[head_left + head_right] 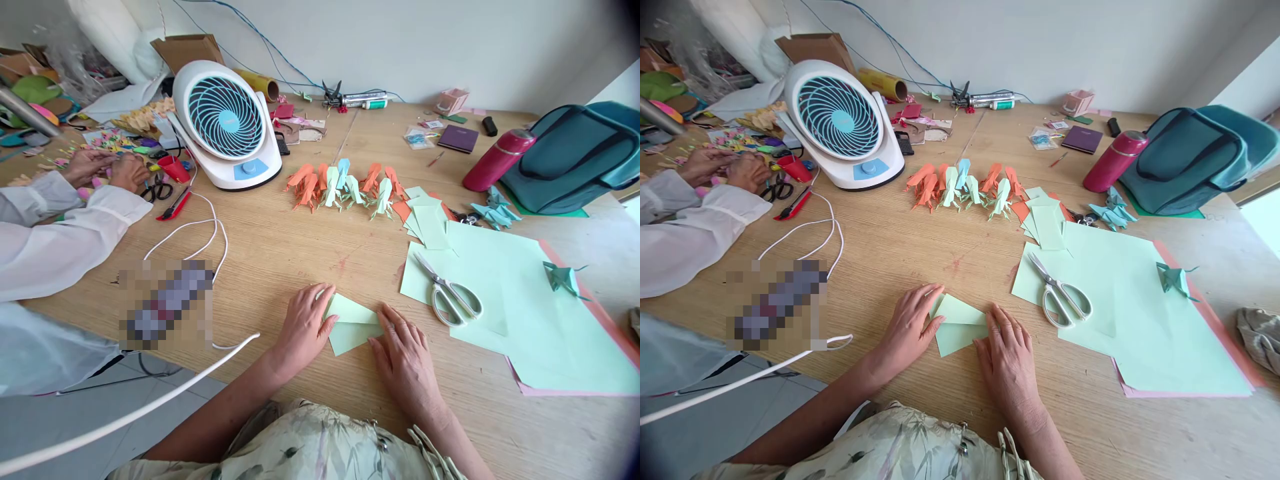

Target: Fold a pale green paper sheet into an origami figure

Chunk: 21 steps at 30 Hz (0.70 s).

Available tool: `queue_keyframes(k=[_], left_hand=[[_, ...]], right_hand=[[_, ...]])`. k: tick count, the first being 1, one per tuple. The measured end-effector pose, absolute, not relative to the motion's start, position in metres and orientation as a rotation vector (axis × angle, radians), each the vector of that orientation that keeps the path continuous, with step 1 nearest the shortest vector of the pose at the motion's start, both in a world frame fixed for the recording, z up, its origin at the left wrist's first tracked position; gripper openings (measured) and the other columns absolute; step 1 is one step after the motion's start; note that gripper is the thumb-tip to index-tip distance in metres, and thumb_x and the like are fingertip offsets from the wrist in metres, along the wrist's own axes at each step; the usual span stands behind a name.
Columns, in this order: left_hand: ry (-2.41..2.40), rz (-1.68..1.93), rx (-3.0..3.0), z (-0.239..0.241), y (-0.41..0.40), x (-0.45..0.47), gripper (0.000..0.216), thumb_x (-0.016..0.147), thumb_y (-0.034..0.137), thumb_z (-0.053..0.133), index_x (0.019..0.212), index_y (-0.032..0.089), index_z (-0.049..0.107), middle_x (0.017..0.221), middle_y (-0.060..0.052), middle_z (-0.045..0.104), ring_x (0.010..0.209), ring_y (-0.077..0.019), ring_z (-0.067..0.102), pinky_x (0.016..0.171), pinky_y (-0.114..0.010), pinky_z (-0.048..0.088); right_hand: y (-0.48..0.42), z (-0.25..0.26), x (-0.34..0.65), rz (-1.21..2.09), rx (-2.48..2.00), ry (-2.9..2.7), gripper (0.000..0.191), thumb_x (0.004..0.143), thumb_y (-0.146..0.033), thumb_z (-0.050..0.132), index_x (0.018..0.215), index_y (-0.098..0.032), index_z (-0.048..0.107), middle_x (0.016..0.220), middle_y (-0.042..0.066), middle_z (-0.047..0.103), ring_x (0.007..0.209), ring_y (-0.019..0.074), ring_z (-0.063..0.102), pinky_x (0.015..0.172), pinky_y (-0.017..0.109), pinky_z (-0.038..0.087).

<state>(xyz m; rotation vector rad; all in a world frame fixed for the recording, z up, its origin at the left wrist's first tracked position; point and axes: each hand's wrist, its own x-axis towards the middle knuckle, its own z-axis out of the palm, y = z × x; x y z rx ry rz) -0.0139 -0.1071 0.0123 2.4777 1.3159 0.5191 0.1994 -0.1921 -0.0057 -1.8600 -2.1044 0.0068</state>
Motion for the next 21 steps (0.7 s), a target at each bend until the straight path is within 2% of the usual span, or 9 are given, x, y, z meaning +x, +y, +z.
queue_keyframes(k=[4,10,17,19,21], left_hand=[[1.363,0.482,2.445,0.010,-0.102,-0.012,0.051,0.092,0.031,0.057,0.140,0.021,0.043,0.136,-0.013,0.050,0.123,-0.0286,0.047,0.102,-0.049,0.042],[1.334,0.564,2.414,-0.001,-0.100,-0.014,0.063,0.089,0.029,0.062,0.145,0.023,0.034,0.144,-0.014,0.042,0.132,-0.0303,0.040,0.107,-0.052,0.038],[1.309,0.664,2.423,-0.009,-0.098,-0.017,0.079,0.087,0.034,0.065,0.151,0.022,0.020,0.145,-0.016,0.042,0.136,-0.0316,0.038,0.111,-0.053,0.035],[1.307,0.721,2.372,-0.008,-0.098,-0.018,0.079,0.088,0.034,0.064,0.151,0.022,0.019,0.146,-0.016,0.041,0.137,-0.0305,0.037,0.112,-0.051,0.034],[1.320,0.812,2.242,-0.004,-0.098,-0.018,0.080,0.088,0.036,0.064,0.152,0.022,0.017,0.149,-0.017,0.037,0.138,-0.0297,0.036,0.110,-0.049,0.036]], right_hand=[[-0.185,0.003,0.196,0.085,-1.899,-1.992,0.034,0.097,-0.035,0.047,0.124,-0.017,0.057,0.113,0.014,0.062,0.098,0.0279,0.057,0.081,0.041,0.047],[-0.180,0.005,0.187,0.190,-1.915,-1.864,0.025,0.094,-0.039,0.049,0.110,-0.022,0.057,0.093,0.009,0.058,0.084,0.0267,0.061,0.071,0.038,0.051],[-0.181,0.018,0.185,0.749,-1.998,-1.698,0.011,0.086,-0.033,0.058,0.093,-0.024,0.057,0.080,0.001,0.068,0.069,0.0205,0.064,0.060,0.029,0.043],[-0.180,0.024,0.187,0.903,-1.948,-1.633,0.011,0.087,-0.034,0.058,0.085,-0.024,0.058,0.071,-0.002,0.065,0.061,0.0174,0.059,0.057,0.027,0.040],[-0.179,0.029,0.189,1.026,-1.844,-1.540,0.019,0.088,-0.038,0.056,0.078,-0.022,0.057,0.065,-0.003,0.058,0.058,0.0151,0.052,0.055,0.025,0.037]])
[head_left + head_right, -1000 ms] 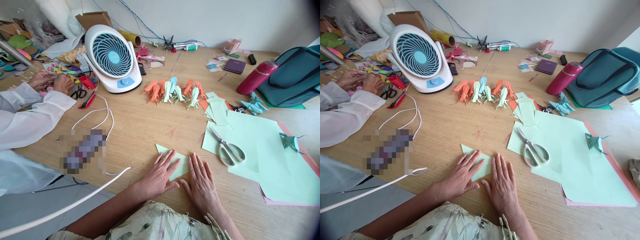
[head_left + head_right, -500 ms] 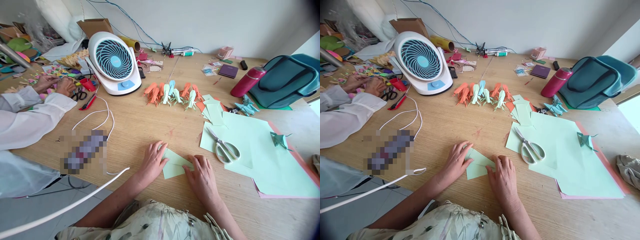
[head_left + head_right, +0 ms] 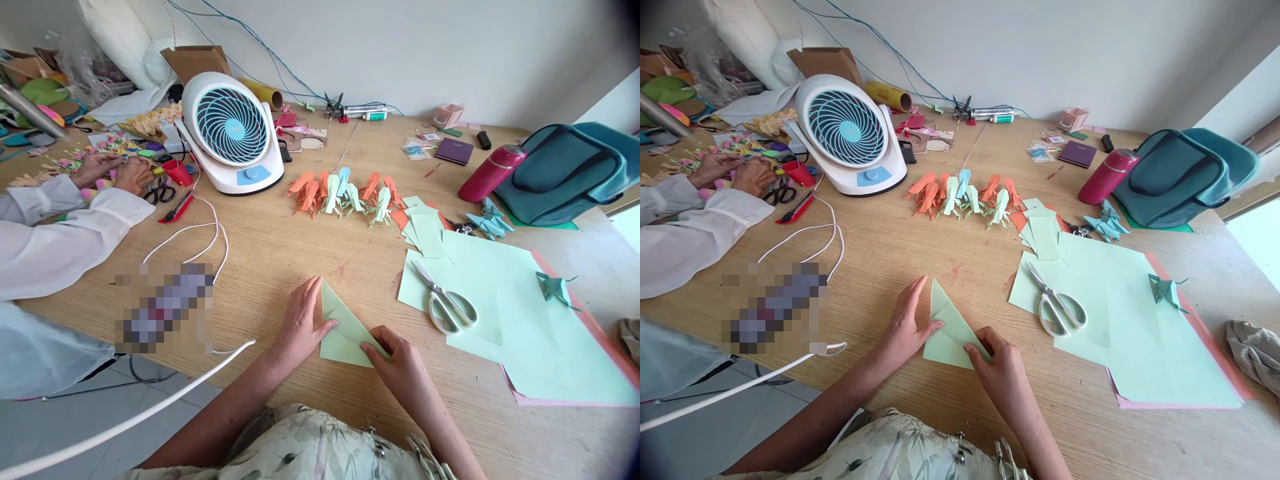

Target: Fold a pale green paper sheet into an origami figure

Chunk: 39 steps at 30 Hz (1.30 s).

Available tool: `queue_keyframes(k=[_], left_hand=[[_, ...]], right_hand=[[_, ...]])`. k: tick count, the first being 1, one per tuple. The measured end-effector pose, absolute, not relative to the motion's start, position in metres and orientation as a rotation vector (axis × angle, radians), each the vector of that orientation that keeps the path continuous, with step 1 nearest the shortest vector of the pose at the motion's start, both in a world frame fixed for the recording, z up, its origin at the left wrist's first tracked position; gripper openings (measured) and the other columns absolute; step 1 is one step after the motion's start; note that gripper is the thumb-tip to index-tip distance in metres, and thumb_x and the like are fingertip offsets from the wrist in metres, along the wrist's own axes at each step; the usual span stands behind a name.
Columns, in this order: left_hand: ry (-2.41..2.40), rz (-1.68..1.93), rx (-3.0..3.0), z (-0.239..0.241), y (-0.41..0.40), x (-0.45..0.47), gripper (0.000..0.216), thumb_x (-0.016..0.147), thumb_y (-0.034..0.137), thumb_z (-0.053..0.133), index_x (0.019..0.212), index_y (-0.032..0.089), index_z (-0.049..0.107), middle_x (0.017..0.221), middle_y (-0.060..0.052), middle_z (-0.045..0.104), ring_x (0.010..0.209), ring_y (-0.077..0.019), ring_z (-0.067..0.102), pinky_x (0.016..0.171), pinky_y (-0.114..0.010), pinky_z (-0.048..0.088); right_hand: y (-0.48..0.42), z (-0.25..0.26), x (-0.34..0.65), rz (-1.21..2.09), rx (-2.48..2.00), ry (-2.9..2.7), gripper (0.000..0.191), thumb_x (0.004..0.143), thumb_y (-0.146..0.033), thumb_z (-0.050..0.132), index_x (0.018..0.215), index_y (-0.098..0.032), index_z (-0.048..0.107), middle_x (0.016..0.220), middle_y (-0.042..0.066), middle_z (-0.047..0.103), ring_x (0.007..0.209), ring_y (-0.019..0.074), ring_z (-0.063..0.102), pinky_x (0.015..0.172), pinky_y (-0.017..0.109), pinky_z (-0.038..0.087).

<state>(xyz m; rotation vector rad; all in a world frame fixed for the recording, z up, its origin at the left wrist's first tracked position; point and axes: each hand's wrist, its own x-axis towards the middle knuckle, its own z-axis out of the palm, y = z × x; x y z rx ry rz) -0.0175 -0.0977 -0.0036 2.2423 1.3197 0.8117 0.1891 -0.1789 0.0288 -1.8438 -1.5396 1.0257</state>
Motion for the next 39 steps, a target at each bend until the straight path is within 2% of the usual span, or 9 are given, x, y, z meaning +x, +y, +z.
queue_keyframes(k=[2,4,7,9,18,24,29,36,39], left_hand=[[1.294,0.888,2.031,0.002,-0.096,-0.017,0.082,0.087,0.040,0.065,0.151,0.022,0.018,0.149,-0.017,0.038,0.134,-0.0291,0.042,0.105,-0.046,0.042],[1.188,0.866,1.776,0.009,-0.094,-0.015,0.073,0.085,0.044,0.066,0.145,0.020,0.033,0.136,-0.016,0.053,0.118,-0.0270,0.057,0.093,-0.040,0.050],[0.990,0.687,1.369,0.016,-0.090,-0.012,0.047,0.083,0.049,0.066,0.114,0.014,0.061,0.098,-0.009,0.070,0.084,-0.0214,0.067,0.072,-0.031,0.053],[0.926,0.632,1.179,0.019,-0.087,-0.009,0.041,0.080,0.048,0.070,0.098,0.012,0.066,0.084,-0.006,0.071,0.073,-0.0187,0.065,0.064,-0.027,0.050],[0.793,0.538,1.090,0.039,-0.070,0.014,0.037,0.070,0.046,0.079,0.082,0.012,0.070,0.073,-0.002,0.068,0.063,-0.0134,0.058,0.060,-0.023,0.043],[0.823,0.639,1.076,0.046,-0.059,0.023,0.041,0.071,0.051,0.077,0.071,0.011,0.065,0.063,0.001,0.060,0.056,-0.0083,0.048,0.054,-0.019,0.035],[0.842,0.690,1.016,0.040,-0.049,0.026,0.041,0.066,0.049,0.081,0.065,0.011,0.064,0.060,0.002,0.059,0.055,-0.0081,0.049,0.055,-0.020,0.036],[0.869,0.618,1.017,0.032,-0.053,0.034,0.041,0.068,0.050,0.079,0.070,0.012,0.066,0.063,0.001,0.063,0.054,-0.0085,0.050,0.053,-0.020,0.037],[0.841,0.567,1.097,0.030,-0.058,0.038,0.037,0.069,0.048,0.079,0.076,0.013,0.069,0.069,0.000,0.066,0.059,-0.0102,0.054,0.056,-0.020,0.040]], right_hand=[[-0.177,0.031,0.190,1.127,-1.727,-1.426,0.026,0.089,-0.043,0.055,0.076,-0.020,0.056,0.064,-0.003,0.053,0.059,0.0138,0.047,0.054,0.024,0.036],[-0.175,0.029,0.190,1.188,-1.632,-1.321,0.030,0.090,-0.046,0.055,0.077,-0.019,0.055,0.065,-0.003,0.050,0.060,0.0129,0.044,0.054,0.023,0.035],[-0.174,0.022,0.188,1.208,-1.530,-1.224,0.033,0.089,-0.049,0.057,0.077,-0.019,0.053,0.067,-0.003,0.048,0.062,0.0127,0.042,0.056,0.023,0.035],[-0.173,0.018,0.186,1.229,-1.487,-1.194,0.035,0.088,-0.051,0.059,0.076,-0.019,0.053,0.067,-0.003,0.048,0.063,0.0126,0.041,0.056,0.023,0.035],[-0.157,0.021,0.199,1.406,-1.444,-1.281,0.039,0.084,-0.053,0.062,0.072,-0.017,0.054,0.063,-0.003,0.041,0.059,0.0106,0.032,0.052,0.025,0.025],[-0.140,0.026,0.206,1.492,-1.374,-1.299,0.046,0.082,-0.053,0.065,0.062,-0.020,0.038,0.059,-0.005,0.031,0.055,0.0081,0.024,0.050,0.025,0.018],[-0.133,0.022,0.208,1.482,-1.383,-1.303,0.052,0.083,-0.057,0.061,0.058,-0.021,0.032,0.057,-0.005,0.026,0.053,0.0072,0.021,0.049,0.026,0.014],[-0.131,0.016,0.205,1.504,-1.380,-1.135,0.044,0.079,-0.058,0.066,0.072,-0.016,0.057,0.061,-0.002,0.045,0.055,0.0094,0.034,0.049,0.023,0.025],[-0.132,0.012,0.204,1.471,-1.413,-1.057,0.043,0.078,-0.057,0.068,0.074,-0.015,0.060,0.064,0.000,0.051,0.058,0.0115,0.040,0.051,0.023,0.031]])
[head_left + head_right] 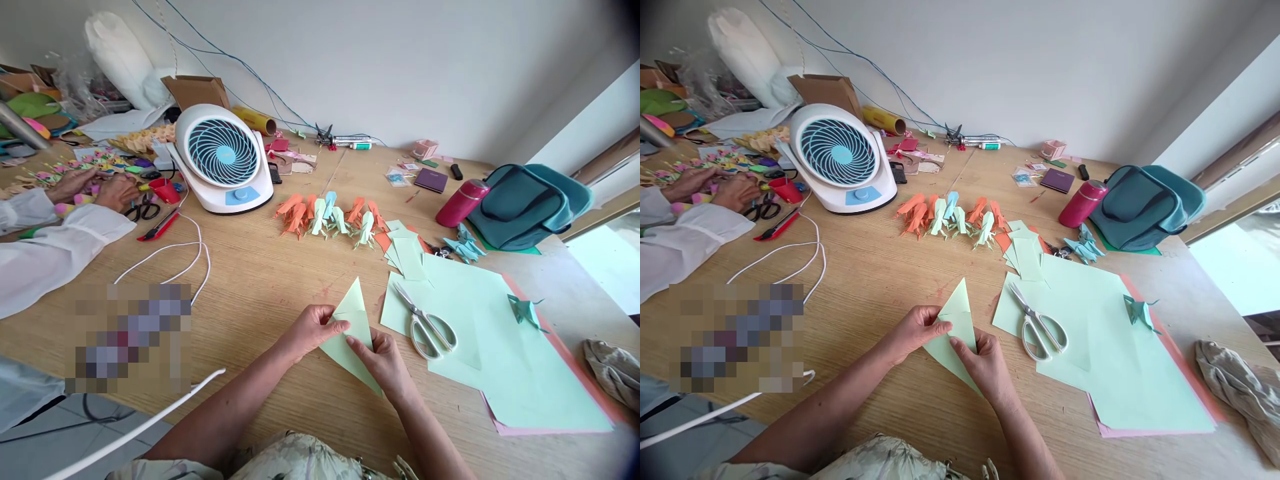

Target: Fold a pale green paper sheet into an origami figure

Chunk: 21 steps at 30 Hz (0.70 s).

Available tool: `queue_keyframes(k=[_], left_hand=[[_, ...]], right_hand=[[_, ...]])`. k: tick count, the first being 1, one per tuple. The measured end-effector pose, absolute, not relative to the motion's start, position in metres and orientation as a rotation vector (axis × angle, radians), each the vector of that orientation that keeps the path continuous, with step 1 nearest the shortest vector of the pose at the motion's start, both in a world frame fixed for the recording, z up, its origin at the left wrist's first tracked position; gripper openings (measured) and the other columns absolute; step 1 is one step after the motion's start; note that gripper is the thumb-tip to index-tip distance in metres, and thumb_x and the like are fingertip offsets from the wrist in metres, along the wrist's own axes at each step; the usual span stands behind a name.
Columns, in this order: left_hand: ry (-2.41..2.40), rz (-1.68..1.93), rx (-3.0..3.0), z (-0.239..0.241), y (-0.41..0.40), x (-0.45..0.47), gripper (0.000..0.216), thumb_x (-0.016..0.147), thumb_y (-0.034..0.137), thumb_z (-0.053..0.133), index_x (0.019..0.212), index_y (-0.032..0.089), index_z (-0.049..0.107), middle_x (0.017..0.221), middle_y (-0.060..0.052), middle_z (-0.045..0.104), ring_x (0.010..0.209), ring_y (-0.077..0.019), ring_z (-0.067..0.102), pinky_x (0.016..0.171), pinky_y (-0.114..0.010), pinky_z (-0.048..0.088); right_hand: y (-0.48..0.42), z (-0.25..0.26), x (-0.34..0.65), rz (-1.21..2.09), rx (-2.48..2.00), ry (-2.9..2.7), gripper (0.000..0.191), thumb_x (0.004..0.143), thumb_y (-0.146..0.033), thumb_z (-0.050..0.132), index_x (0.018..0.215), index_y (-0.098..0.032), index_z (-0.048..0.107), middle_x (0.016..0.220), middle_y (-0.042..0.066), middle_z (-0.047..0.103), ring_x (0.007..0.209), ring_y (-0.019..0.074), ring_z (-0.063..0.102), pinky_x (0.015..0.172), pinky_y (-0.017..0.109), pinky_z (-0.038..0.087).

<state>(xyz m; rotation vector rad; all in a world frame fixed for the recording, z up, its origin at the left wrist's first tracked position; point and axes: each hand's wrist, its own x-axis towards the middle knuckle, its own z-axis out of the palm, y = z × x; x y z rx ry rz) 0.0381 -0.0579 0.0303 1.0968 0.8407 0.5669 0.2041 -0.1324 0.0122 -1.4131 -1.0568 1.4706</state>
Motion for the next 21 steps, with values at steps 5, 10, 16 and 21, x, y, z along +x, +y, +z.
queue_keyframes(k=[5,10,16,21], left_hand=[[0.900,0.547,1.146,0.027,-0.060,0.039,0.035,0.067,0.045,0.080,0.076,0.014,0.070,0.071,0.000,0.068,0.062,-0.0119,0.057,0.058,-0.021,0.044],[0.905,0.614,1.010,0.027,-0.057,0.034,0.041,0.063,0.050,0.083,0.077,0.013,0.070,0.070,-0.001,0.069,0.060,-0.0124,0.059,0.058,-0.022,0.045],[0.846,0.609,0.942,0.030,-0.056,0.029,0.042,0.063,0.049,0.083,0.079,0.012,0.070,0.072,-0.003,0.069,0.062,-0.0138,0.060,0.060,-0.024,0.046],[0.827,0.656,0.955,0.031,-0.049,0.022,0.038,0.064,0.043,0.085,0.080,0.012,0.071,0.076,-0.004,0.070,0.067,-0.0144,0.061,0.065,-0.025,0.046]], right_hand=[[-0.136,0.014,0.204,1.483,-1.399,-1.076,0.040,0.078,-0.054,0.070,0.078,-0.015,0.060,0.066,0.000,0.052,0.058,0.0111,0.040,0.051,0.023,0.031],[-0.136,0.016,0.206,1.427,-1.385,-1.202,0.051,0.079,-0.057,0.066,0.058,-0.019,0.040,0.058,-0.005,0.030,0.054,0.0075,0.023,0.049,0.025,0.017],[-0.135,0.013,0.208,1.423,-1.377,-1.291,0.056,0.081,-0.059,0.061,0.056,-0.021,0.028,0.059,-0.005,0.022,0.055,0.0076,0.018,0.051,0.027,0.012],[-0.138,0.015,0.210,1.436,-1.368,-1.390,0.055,0.087,-0.059,0.054,0.057,-0.022,0.026,0.059,-0.004,0.021,0.055,0.0083,0.016,0.051,0.028,0.011]])
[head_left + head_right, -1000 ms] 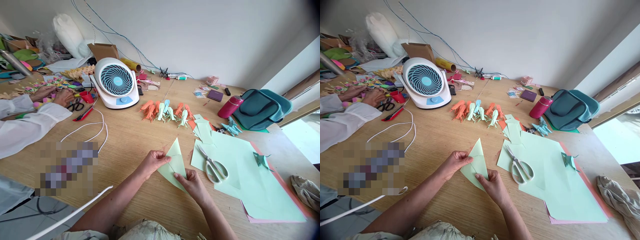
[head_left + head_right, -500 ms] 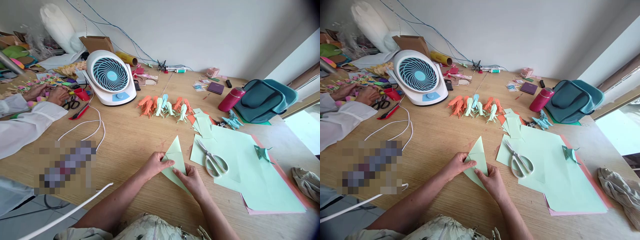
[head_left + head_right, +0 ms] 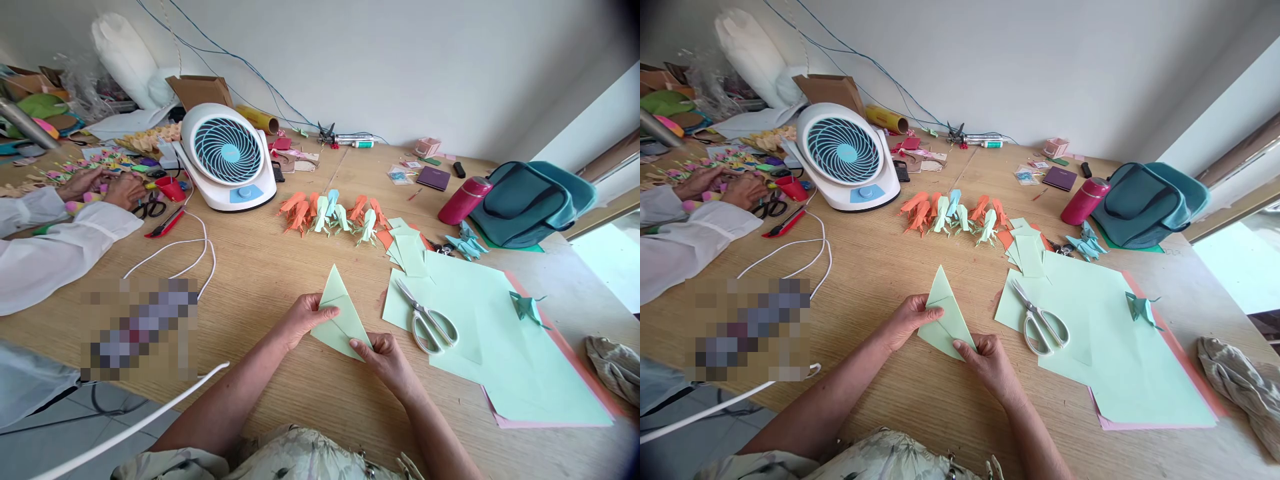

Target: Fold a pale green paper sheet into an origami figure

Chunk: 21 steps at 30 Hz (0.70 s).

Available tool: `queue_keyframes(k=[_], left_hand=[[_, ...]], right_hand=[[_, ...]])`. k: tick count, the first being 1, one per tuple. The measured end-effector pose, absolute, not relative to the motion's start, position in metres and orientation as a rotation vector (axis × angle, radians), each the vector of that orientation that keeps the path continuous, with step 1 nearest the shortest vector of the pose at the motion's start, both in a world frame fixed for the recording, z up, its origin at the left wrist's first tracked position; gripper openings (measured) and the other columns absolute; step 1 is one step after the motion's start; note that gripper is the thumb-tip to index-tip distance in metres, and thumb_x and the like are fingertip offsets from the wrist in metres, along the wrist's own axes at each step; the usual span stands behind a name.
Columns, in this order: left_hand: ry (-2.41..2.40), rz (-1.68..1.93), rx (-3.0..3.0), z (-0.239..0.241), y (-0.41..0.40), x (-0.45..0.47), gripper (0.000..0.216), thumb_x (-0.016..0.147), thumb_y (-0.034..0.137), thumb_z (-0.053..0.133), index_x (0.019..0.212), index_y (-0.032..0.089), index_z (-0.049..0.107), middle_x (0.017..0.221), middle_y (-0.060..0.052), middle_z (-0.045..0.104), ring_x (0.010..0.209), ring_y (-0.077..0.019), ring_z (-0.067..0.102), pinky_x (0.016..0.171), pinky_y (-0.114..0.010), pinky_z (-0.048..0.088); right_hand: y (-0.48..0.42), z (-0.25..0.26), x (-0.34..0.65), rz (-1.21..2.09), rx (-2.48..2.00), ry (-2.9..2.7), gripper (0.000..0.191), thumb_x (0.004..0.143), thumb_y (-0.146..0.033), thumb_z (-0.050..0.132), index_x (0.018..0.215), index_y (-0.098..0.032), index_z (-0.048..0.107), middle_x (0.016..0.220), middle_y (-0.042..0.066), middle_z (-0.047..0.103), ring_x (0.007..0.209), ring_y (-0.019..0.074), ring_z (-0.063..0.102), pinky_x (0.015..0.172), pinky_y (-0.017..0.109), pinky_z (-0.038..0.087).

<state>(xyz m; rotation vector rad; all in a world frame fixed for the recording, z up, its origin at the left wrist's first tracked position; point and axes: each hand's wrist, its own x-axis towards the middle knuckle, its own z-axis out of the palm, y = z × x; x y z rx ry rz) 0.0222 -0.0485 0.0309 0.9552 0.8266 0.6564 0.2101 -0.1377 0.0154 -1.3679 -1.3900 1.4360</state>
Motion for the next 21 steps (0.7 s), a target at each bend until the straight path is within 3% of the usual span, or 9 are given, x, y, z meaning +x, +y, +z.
queue_keyframes(k=[21], left_hand=[[0.947,0.739,0.868,0.0350,-0.0469,0.0204,0.041,0.058,0.047,0.086,0.073,0.012,0.071,0.063,-0.001,0.063,0.058,-0.0121,0.055,0.060,-0.025,0.039]], right_hand=[[-0.1437,0.0100,0.2124,1.387,-1.364,-1.637,0.055,0.091,-0.060,0.047,0.059,-0.021,0.026,0.060,-0.005,0.024,0.055,0.0086,0.020,0.050,0.027,0.016]])
